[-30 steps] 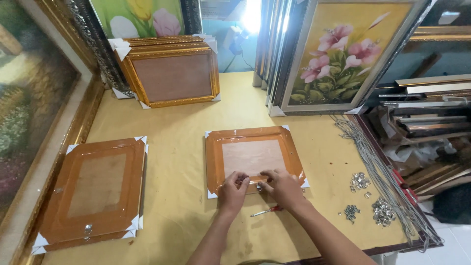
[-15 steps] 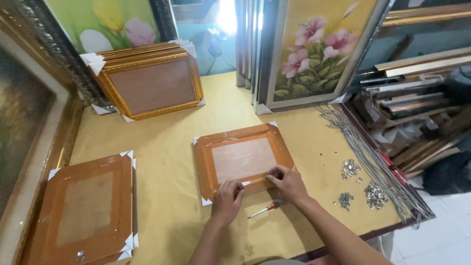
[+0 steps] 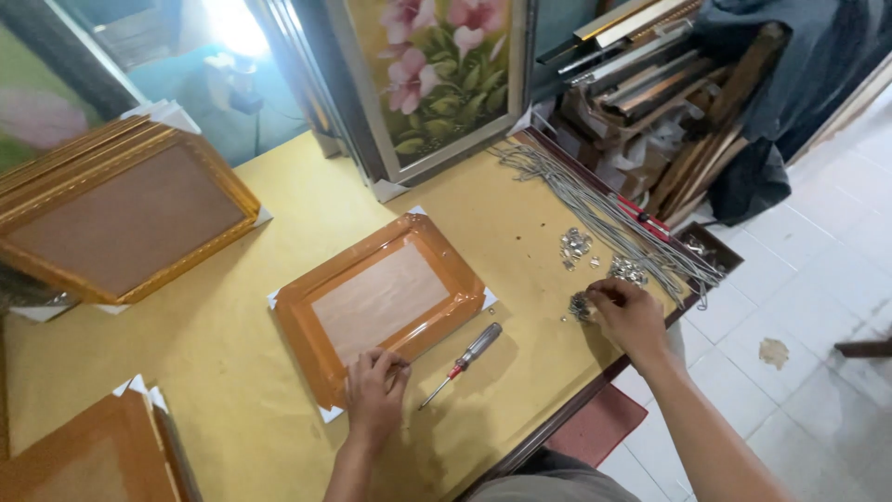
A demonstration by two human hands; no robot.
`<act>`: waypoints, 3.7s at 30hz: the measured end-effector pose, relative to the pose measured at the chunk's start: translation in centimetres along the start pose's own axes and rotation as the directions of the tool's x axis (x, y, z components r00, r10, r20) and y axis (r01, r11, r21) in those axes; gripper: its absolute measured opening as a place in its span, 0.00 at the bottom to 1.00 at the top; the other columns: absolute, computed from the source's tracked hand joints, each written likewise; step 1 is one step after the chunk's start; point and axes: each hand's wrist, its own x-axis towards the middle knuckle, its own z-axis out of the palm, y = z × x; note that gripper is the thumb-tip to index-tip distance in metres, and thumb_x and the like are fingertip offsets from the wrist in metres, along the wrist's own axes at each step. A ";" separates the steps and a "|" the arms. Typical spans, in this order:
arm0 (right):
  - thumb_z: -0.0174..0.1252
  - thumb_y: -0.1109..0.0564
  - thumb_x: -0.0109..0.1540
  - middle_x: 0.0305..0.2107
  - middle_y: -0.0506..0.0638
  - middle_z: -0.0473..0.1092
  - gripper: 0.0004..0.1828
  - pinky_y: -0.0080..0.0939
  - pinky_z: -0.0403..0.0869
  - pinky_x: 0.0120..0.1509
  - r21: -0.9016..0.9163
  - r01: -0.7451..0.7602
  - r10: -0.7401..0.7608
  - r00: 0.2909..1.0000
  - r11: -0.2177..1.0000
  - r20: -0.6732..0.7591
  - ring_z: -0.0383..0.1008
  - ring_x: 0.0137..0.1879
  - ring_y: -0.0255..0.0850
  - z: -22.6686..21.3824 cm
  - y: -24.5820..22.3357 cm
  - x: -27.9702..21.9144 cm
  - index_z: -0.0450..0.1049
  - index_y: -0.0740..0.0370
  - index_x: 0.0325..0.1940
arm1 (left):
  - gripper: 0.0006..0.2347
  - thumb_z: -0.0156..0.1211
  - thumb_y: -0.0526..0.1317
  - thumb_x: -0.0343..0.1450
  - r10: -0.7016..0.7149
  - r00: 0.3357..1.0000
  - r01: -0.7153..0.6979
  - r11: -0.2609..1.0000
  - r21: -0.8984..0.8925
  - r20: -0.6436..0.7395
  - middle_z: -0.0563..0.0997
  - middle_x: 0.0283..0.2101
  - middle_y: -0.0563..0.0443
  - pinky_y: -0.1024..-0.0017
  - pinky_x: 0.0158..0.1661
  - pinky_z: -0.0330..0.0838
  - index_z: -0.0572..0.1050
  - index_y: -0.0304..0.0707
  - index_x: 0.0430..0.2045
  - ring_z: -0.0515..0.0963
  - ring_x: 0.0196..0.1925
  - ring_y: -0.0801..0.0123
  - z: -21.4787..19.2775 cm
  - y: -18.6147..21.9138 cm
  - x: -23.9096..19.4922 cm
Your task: The person assembles picture frames by attaching metal hanging hardware to the back of each frame using a screwdriver. They place each completed frame into a stack and continue with the next frame.
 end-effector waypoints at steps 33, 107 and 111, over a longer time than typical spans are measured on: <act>0.49 0.55 0.56 0.23 0.43 0.74 0.11 0.34 0.70 0.29 -0.184 0.115 -0.104 0.992 0.976 0.068 0.66 0.19 0.33 -3.3 4.5 10.2 0.74 0.47 0.41 | 0.02 0.63 0.45 0.57 0.101 0.994 -0.102 0.995 0.007 0.036 0.78 0.26 0.73 0.65 0.43 0.47 0.76 0.60 0.17 0.73 0.33 0.80 13.1 16.0 0.9; 0.52 0.54 0.53 0.32 0.42 0.70 0.06 0.34 0.64 0.43 0.331 0.723 -0.792 0.509 0.606 0.338 0.67 0.38 0.36 17.9 -30.7 -6.5 0.72 0.56 0.31 | 0.26 0.55 0.36 0.60 -0.656 0.716 0.076 0.412 -0.908 -0.238 0.66 0.57 0.53 0.69 0.49 0.63 0.60 0.53 0.55 0.72 0.53 0.64 -16.7 -11.1 5.2; 0.54 0.52 0.52 0.35 0.40 0.70 0.08 0.33 0.61 0.44 0.479 0.720 -0.864 0.445 0.501 0.235 0.66 0.42 0.32 22.4 -30.8 -5.1 0.74 0.54 0.33 | 0.28 0.55 0.37 0.62 -0.724 0.614 0.008 0.404 -0.915 -0.314 0.58 0.61 0.51 0.66 0.56 0.56 0.52 0.51 0.55 0.67 0.56 0.62 -24.7 -8.7 4.4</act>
